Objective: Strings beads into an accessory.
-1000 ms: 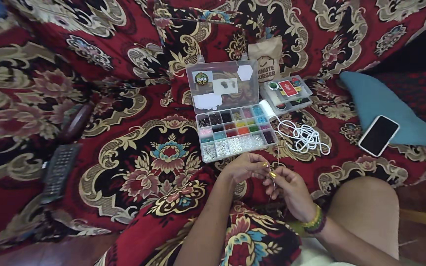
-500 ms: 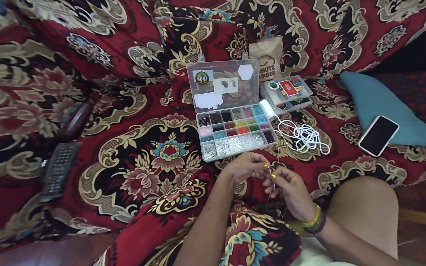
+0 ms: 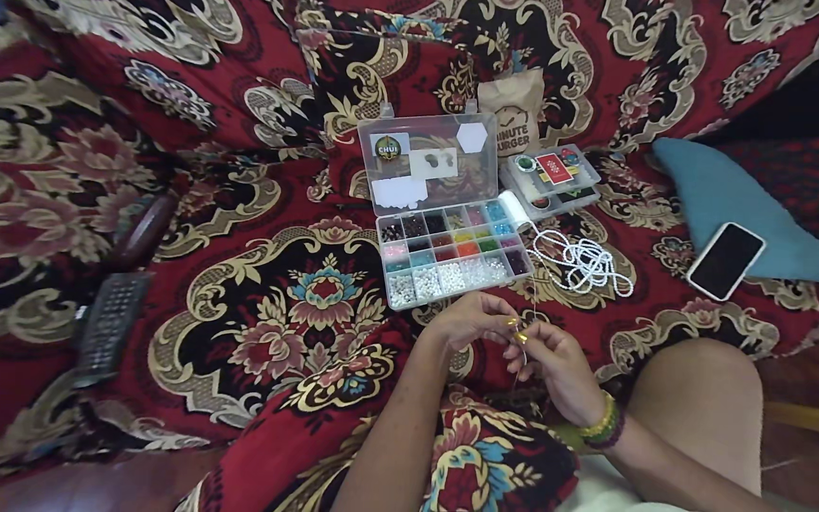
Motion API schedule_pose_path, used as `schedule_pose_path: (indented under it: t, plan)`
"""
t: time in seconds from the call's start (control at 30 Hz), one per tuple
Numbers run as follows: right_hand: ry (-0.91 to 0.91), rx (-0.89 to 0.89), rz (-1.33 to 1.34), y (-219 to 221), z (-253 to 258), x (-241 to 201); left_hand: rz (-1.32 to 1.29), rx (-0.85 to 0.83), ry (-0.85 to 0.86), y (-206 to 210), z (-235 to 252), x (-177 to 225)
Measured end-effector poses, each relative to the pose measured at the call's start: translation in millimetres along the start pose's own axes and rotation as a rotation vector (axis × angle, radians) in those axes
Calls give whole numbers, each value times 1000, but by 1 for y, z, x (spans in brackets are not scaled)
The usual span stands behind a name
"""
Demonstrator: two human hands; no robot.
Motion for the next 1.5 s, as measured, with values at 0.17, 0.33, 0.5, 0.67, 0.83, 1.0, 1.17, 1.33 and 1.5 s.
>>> schedule_pose_path:
  t: [0.17, 0.33, 0.5, 0.67, 0.83, 1.0, 1.17, 1.33, 1.5]
  plan:
    - [6, -4, -4, 1, 0, 0, 16, -12, 10, 0, 0, 0]
    - [-3, -14, -23, 2, 0, -1, 66, -24, 36, 1, -2, 3]
    - [-2, -18, -27, 2, 0, -2, 82, -37, 96, 0, -2, 9]
    - [10, -8, -3, 2, 2, -3, 70, -59, 193, -1, -2, 16]
    - [0, -17, 18, 1, 3, -1, 69, -53, 237, -2, -1, 19]
    - [-10, -14, -2, 1, 3, -1, 101, -18, 234, -1, -3, 23]
    - [0, -16, -23, 2, 2, -1, 516, 373, 252, -36, -35, 65]
    - [10, -15, -29, 4, 2, 0, 1017, 904, 34, -85, -85, 91]
    - [21, -23, -26, 5, 1, 0, 1133, 870, -181, -89, -73, 74]
Point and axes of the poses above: each hand's wrist, its own z-axis towards the middle knuckle, its own y-axis out of the palm, x = y × z, the point moved 10 cm from there along z, towards the middle knuckle, and after that the axes turned 9 degrees about -z, right-handed, at the moved point
